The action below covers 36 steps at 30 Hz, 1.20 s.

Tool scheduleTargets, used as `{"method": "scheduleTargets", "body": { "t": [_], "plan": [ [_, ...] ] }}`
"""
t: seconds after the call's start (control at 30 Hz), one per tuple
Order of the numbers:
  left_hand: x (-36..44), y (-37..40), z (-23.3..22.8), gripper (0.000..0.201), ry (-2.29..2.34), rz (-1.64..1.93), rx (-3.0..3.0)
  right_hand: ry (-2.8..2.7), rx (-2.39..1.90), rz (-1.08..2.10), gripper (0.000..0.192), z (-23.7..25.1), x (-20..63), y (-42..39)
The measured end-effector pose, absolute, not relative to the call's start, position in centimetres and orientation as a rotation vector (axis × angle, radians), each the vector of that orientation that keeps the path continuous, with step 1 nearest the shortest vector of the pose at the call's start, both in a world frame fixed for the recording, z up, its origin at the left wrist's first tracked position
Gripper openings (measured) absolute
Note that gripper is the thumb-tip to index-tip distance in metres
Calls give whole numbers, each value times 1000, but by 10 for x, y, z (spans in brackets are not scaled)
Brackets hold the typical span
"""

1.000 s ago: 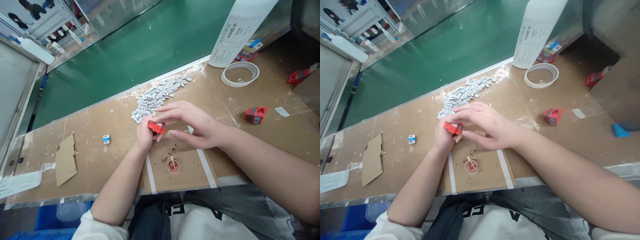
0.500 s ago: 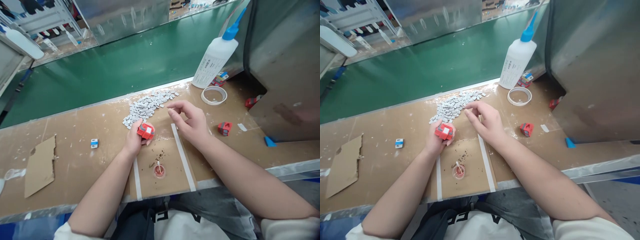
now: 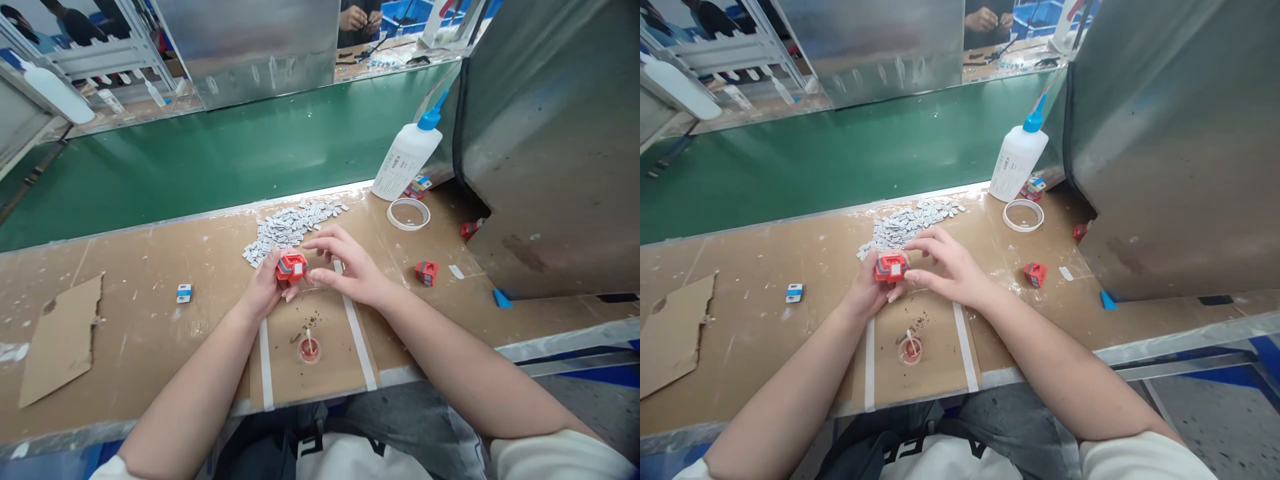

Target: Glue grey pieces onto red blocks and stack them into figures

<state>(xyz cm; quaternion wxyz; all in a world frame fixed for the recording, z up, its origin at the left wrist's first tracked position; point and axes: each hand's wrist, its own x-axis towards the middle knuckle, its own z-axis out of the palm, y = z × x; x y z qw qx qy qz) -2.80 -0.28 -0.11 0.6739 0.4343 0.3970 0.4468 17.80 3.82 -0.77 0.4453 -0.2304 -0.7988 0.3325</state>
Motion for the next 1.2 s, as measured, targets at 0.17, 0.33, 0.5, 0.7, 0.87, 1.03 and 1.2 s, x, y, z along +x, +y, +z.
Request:
{"method": "scheduleTargets", "body": {
  "t": [0.17,0.33,0.5,0.7,0.87,1.03,1.2],
  "plan": [
    [-27,-7,-7,81,909,945,1060,-2040,-474,871,55,-12,172,36],
    [-28,-7,-9,82,922,943,1129,-2025,-426,858,47,-13,170,36],
    [-27,-6,-6,80,901,940,1162,-2039,-456,812,45,-11,172,37],
    [-26,-6,-11,79,901,902,1063,-2023,-463,754,38,-12,171,37],
    [-22,-1,-15,74,945,956,967,-2072,-523,801,54,-11,175,38],
    [-20,8,-7,69,843,1058,914,-1945,-578,673,39,-4,181,42],
    [-24,13,-7,70,803,1053,936,-1669,-895,470,24,10,199,33]
  ]
}}
